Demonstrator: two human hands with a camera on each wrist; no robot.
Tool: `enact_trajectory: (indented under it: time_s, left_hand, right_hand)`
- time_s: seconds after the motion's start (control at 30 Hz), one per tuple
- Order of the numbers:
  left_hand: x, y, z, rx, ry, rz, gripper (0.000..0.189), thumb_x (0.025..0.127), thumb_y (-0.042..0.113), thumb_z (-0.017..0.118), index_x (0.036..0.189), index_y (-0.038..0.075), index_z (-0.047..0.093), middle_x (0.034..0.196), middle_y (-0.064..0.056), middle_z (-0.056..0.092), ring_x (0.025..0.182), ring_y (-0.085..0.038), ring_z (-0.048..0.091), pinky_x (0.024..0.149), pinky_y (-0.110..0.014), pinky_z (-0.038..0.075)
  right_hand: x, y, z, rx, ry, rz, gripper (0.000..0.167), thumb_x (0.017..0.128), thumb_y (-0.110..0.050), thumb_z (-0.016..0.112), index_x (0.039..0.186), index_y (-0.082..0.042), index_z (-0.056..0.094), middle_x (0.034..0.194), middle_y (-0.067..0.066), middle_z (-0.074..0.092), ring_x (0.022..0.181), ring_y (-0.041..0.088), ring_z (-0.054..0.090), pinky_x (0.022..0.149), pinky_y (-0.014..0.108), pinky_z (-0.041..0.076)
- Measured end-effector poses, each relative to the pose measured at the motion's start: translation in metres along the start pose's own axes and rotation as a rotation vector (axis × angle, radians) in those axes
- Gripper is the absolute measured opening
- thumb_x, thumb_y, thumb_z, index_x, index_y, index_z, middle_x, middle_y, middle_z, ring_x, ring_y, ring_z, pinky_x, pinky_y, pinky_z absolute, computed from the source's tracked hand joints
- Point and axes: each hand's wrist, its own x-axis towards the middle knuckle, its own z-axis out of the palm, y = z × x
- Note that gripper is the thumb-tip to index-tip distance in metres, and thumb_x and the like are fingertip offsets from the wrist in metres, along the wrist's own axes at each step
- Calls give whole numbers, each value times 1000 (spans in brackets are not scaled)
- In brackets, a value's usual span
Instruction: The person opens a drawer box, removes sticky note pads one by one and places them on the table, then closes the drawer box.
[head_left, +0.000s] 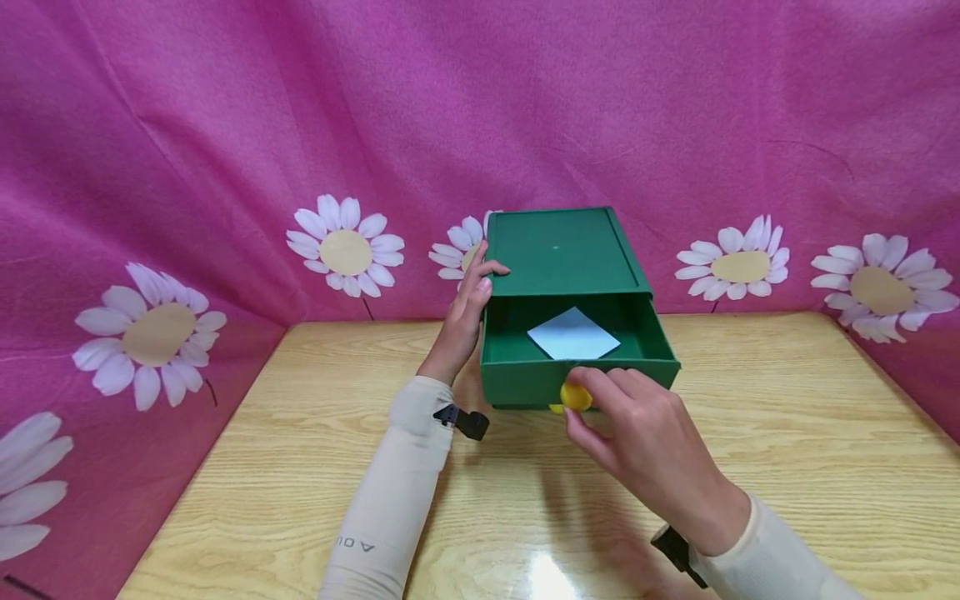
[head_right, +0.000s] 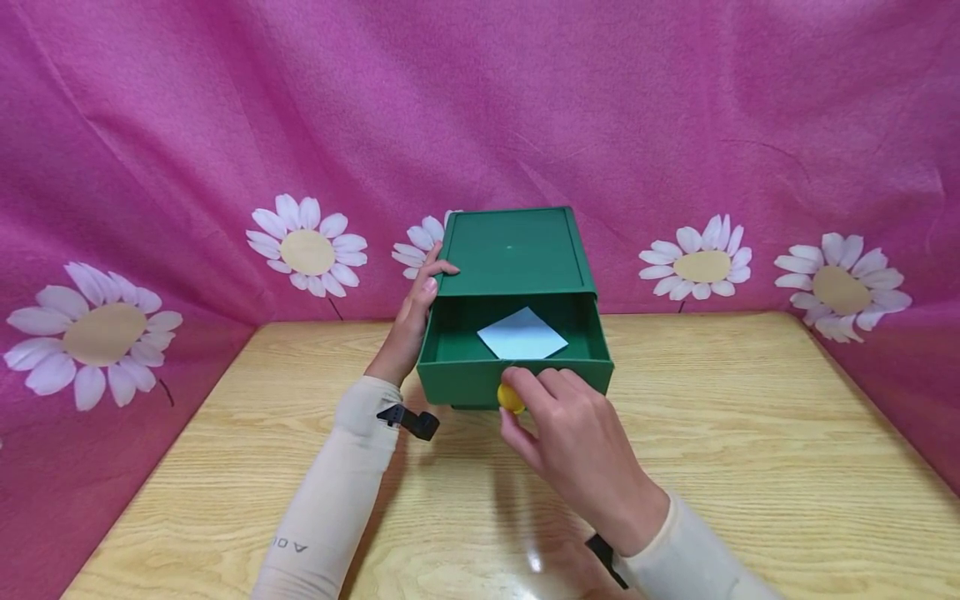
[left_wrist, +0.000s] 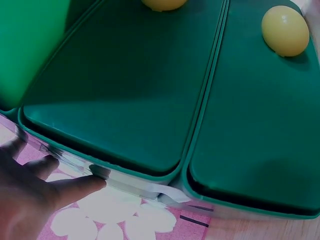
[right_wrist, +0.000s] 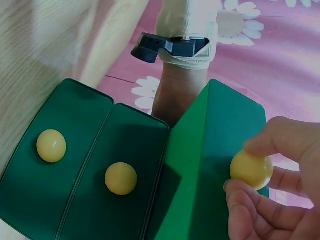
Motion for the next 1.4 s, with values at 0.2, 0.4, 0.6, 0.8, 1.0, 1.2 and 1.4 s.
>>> enact_trajectory:
  time_s: [0.2, 0.4, 0.6, 0.8, 1.0, 1.2, 1.4]
  left_hand:
    - [-6, 25, 1, 6, -8, -15, 38, 99, 20, 29, 129, 1, 43, 161, -15, 6, 147, -26, 5, 114, -56, 13]
    - [-6, 27, 1, 9, -9, -14, 38, 100, 20, 29, 129, 0, 43, 161, -14, 6, 147, -26, 5, 115, -56, 12]
    - [-3, 14, 0, 7, -4, -9, 38, 100, 22, 30, 130, 3, 44, 161, -12, 6, 147, -24, 5, 114, -56, 14]
    - [2, -10, -1, 8, 10, 17, 40, 100, 30, 30, 131, 10, 46, 162, -5, 7, 146, -16, 6, 114, -55, 13]
    - [2, -14, -1, 2, 16, 27, 42, 99, 38, 31, 130, 13, 46, 162, -2, 8, 145, -10, 7, 114, -55, 13]
    - [1, -13, 0, 11, 21, 0, 42, 99, 40, 32, 131, 17, 46, 162, 2, 8, 145, -8, 8, 114, -57, 13]
    - [1, -12, 0, 18, 23, -10, 42, 99, 40, 33, 131, 17, 46, 162, 1, 8, 145, -7, 8, 113, -57, 14]
  right_hand:
    - [-2, 0, -1, 3, 6, -10, 34, 74, -21, 81, 102, -11, 65, 83, -1, 66, 67, 9, 54, 57, 24, 51]
    - [-4, -2, -2, 4, 12, -15, 33, 74, -21, 80, 101, -11, 66, 82, -2, 66, 67, 9, 54, 56, 23, 51]
    - [-5, -4, -4, 2, 10, -13, 34, 73, -21, 81, 101, -11, 66, 83, -1, 66, 68, 9, 55, 57, 24, 52]
    - [-7, -7, -6, 9, 8, -16, 36, 71, -21, 83, 101, -12, 66, 84, -2, 67, 69, 8, 57, 60, 25, 54]
    - [-9, -7, -7, 28, 16, -35, 34, 72, -20, 81, 101, -11, 65, 84, -1, 67, 69, 9, 57, 60, 26, 54]
    - [-12, -8, -8, 25, 9, -18, 37, 71, -21, 82, 102, -12, 65, 85, -2, 67, 70, 8, 58, 60, 25, 54]
    - [-14, -10, -9, 22, 11, -15, 37, 70, -21, 83, 101, -12, 66, 85, -2, 67, 68, 8, 57, 59, 24, 54]
